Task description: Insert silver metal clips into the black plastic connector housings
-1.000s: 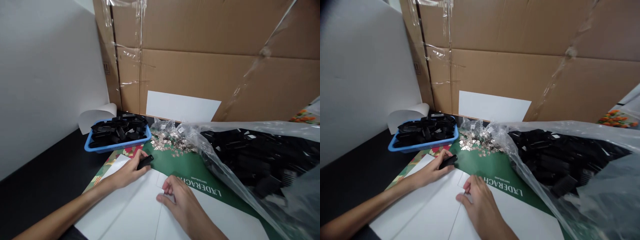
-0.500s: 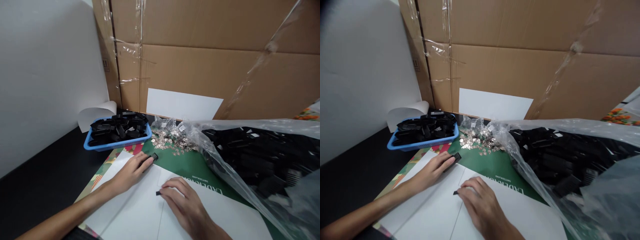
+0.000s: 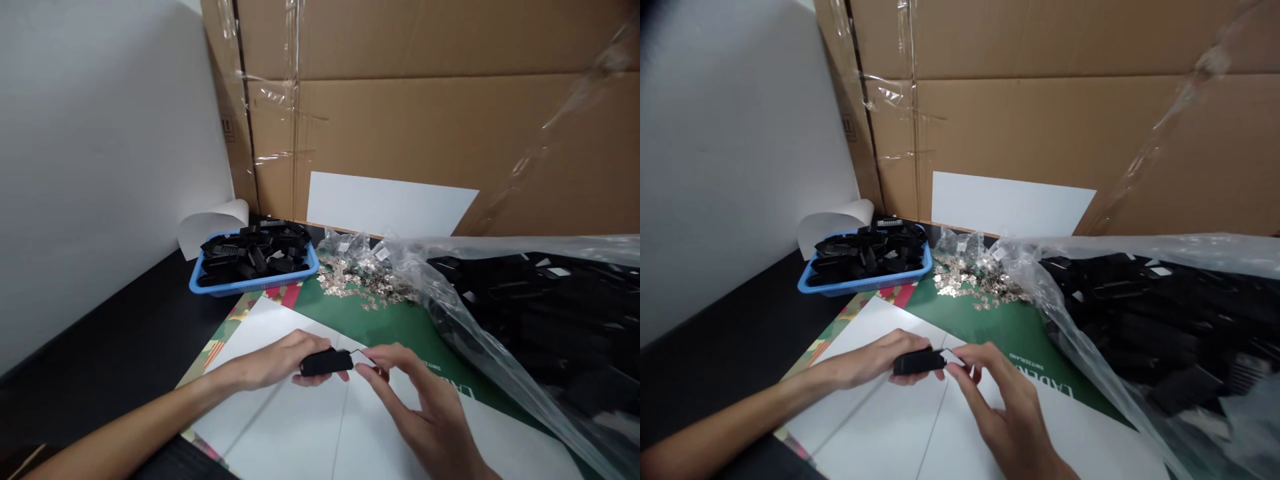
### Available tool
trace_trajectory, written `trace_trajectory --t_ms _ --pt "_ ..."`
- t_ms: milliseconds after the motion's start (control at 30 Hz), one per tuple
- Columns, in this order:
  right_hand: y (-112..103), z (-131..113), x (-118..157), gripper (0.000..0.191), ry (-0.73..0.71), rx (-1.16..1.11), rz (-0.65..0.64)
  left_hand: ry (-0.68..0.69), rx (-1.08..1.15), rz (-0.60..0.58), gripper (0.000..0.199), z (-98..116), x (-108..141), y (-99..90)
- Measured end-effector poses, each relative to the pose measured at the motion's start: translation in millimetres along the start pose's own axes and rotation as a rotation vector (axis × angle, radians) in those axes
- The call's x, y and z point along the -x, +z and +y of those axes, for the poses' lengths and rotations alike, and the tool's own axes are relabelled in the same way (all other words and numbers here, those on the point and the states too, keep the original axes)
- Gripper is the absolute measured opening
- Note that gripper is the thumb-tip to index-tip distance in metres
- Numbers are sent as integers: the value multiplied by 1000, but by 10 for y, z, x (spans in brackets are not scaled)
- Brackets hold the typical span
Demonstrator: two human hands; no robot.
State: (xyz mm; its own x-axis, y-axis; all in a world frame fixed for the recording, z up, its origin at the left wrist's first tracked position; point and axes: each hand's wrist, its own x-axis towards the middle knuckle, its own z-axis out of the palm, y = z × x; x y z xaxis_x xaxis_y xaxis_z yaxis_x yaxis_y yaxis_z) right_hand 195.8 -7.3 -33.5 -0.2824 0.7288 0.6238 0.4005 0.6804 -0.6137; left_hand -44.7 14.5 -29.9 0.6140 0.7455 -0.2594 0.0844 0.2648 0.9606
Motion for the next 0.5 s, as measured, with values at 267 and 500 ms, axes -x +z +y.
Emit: trace_trajectory --t_ms 267,500 --pt "-57 45 28 48 -270 53 -117 -36 -5 -64 57 -12 10 61" --pt "49 -42 1 33 -141 -111 -148 -48 -55 23 48 31 35 118"
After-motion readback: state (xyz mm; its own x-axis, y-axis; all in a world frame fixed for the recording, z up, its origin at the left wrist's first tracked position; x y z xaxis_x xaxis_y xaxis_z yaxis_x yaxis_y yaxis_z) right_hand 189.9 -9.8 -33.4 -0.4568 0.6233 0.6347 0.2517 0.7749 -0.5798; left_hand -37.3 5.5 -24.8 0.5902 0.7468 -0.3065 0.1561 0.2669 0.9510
